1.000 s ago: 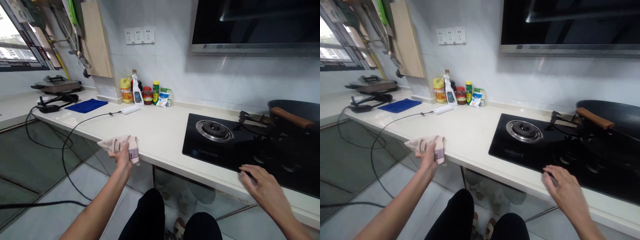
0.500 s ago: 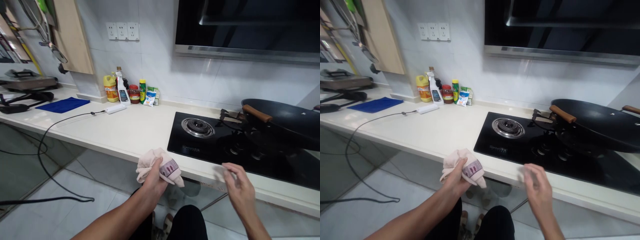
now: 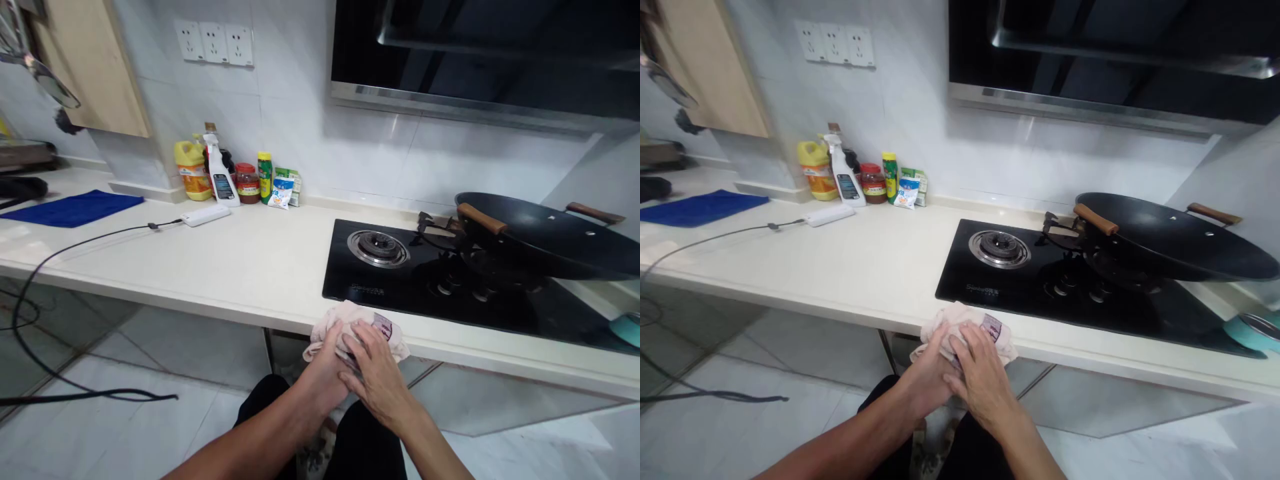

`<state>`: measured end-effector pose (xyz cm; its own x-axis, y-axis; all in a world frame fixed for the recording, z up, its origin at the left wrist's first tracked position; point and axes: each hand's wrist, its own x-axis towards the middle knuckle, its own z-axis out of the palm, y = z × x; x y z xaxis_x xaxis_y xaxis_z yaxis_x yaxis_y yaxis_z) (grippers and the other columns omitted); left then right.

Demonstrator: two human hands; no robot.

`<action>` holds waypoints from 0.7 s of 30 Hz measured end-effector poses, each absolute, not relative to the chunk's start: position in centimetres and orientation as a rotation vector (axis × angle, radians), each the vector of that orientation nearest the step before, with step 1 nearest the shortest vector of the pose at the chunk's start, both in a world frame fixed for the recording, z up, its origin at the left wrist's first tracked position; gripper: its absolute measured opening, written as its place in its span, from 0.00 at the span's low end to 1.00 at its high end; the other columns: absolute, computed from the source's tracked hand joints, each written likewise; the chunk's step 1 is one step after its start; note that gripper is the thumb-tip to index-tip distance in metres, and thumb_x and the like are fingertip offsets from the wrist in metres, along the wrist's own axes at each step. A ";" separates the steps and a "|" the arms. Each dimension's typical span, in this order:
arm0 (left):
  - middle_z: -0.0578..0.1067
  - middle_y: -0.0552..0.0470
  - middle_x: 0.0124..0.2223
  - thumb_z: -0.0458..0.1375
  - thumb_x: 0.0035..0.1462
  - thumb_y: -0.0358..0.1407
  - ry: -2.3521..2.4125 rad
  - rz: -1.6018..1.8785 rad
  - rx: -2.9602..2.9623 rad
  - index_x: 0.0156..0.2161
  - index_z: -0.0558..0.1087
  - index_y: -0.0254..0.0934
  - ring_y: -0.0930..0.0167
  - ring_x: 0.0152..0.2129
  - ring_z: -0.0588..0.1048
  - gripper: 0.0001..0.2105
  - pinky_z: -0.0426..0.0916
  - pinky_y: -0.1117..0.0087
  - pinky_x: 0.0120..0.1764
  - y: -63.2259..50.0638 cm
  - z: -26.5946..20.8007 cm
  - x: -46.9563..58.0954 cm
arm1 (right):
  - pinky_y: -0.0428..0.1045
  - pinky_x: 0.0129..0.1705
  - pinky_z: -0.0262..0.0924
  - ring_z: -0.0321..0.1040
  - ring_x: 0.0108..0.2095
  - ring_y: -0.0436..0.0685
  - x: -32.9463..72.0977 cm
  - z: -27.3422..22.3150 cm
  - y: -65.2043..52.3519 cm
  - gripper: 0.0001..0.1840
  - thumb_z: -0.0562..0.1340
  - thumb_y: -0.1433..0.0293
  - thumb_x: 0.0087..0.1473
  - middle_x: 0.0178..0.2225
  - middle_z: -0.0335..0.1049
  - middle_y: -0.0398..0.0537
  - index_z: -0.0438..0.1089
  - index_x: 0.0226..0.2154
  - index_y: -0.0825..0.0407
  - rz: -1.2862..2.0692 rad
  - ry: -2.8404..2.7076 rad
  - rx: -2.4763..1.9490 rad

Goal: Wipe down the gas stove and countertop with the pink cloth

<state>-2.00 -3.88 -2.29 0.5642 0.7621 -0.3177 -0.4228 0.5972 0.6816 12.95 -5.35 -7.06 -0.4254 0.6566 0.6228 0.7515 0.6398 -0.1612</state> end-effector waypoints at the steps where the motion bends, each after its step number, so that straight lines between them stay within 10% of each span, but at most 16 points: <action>1: 0.76 0.47 0.57 0.37 0.68 0.59 0.656 0.733 0.586 0.62 0.68 0.39 0.62 0.58 0.73 0.33 0.59 0.55 0.65 -4.2 -2.6 -3.0 | 0.69 0.65 0.56 0.56 0.66 0.69 12.7 -7.0 -5.1 0.27 0.61 0.67 0.63 0.64 0.60 0.59 0.59 0.63 0.50 -0.254 -2.212 -1.133; 9: 0.73 0.42 0.64 0.56 0.61 0.54 1.071 1.001 1.064 0.57 0.73 0.37 0.55 0.63 0.67 0.27 0.57 0.54 0.67 -6.6 -4.6 -10.1 | 0.70 0.60 0.56 0.60 0.61 0.77 5.6 -5.6 -2.8 0.46 0.74 0.55 0.47 0.61 0.64 0.72 0.61 0.61 0.58 -0.410 -2.130 -1.375; 14: 0.84 0.47 0.43 0.58 0.59 0.51 1.454 0.732 1.738 0.43 0.79 0.41 0.57 0.43 0.81 0.18 0.73 0.61 0.48 -6.4 -3.4 -15.6 | 0.70 0.61 0.54 0.59 0.62 0.75 0.5 -6.1 -1.3 0.32 0.65 0.63 0.59 0.62 0.64 0.68 0.61 0.62 0.56 -0.513 -2.111 -1.324; 21: 0.83 0.48 0.29 0.51 0.64 0.51 1.826 0.396 2.255 0.33 0.80 0.41 0.62 0.26 0.81 0.21 0.67 0.67 0.33 -5.0 -1.6 -18.7 | 0.64 0.57 0.60 0.61 0.60 0.68 -3.5 -8.4 1.3 0.20 0.57 0.66 0.67 0.57 0.67 0.57 0.61 0.60 0.49 -0.604 -2.107 -1.166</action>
